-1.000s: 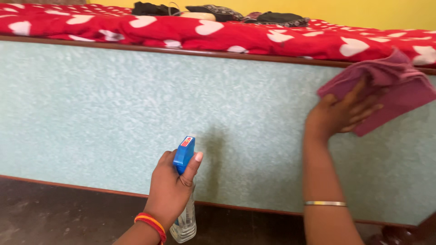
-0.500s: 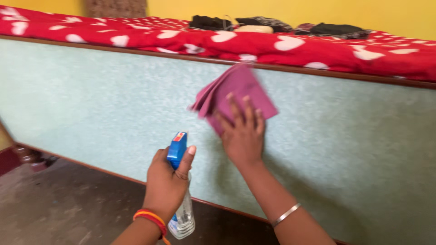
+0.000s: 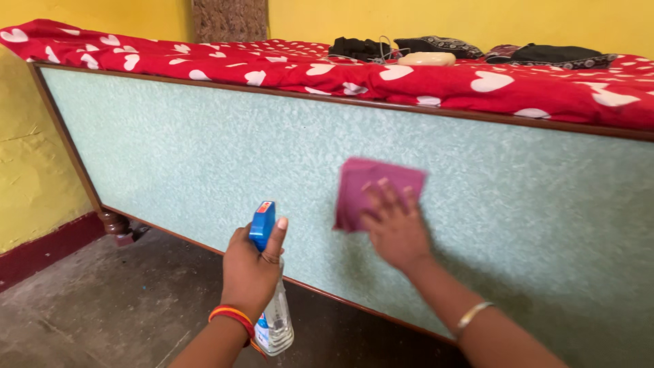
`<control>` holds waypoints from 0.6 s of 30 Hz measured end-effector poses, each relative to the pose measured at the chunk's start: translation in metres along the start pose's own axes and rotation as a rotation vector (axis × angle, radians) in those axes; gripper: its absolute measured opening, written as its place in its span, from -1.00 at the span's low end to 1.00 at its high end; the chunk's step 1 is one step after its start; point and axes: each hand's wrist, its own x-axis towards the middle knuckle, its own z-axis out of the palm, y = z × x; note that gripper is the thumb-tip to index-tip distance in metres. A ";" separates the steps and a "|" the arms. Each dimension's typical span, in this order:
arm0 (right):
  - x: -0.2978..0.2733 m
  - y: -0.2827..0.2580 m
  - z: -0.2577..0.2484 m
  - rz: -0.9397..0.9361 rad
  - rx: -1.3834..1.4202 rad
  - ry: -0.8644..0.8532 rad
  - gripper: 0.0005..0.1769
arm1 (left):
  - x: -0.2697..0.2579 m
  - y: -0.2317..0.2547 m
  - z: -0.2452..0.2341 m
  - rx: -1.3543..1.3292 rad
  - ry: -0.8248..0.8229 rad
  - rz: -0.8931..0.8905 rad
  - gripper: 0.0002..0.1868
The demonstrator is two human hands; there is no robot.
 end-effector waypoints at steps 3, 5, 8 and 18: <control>-0.020 0.056 -0.039 0.208 -0.117 0.176 -0.60 | 0.000 0.004 -0.004 -0.094 0.024 -0.081 -0.34; -0.031 0.100 -0.063 0.261 -0.127 0.343 -0.39 | 0.000 0.007 -0.005 -0.129 0.014 -0.071 -0.32; -0.059 0.150 -0.091 0.408 -0.228 0.437 -0.15 | 0.000 0.012 -0.008 -0.127 -0.012 -0.087 -0.31; -0.074 0.168 -0.086 0.671 -0.140 0.392 -0.10 | 0.001 -0.004 -0.022 -0.003 -0.005 -0.112 -0.33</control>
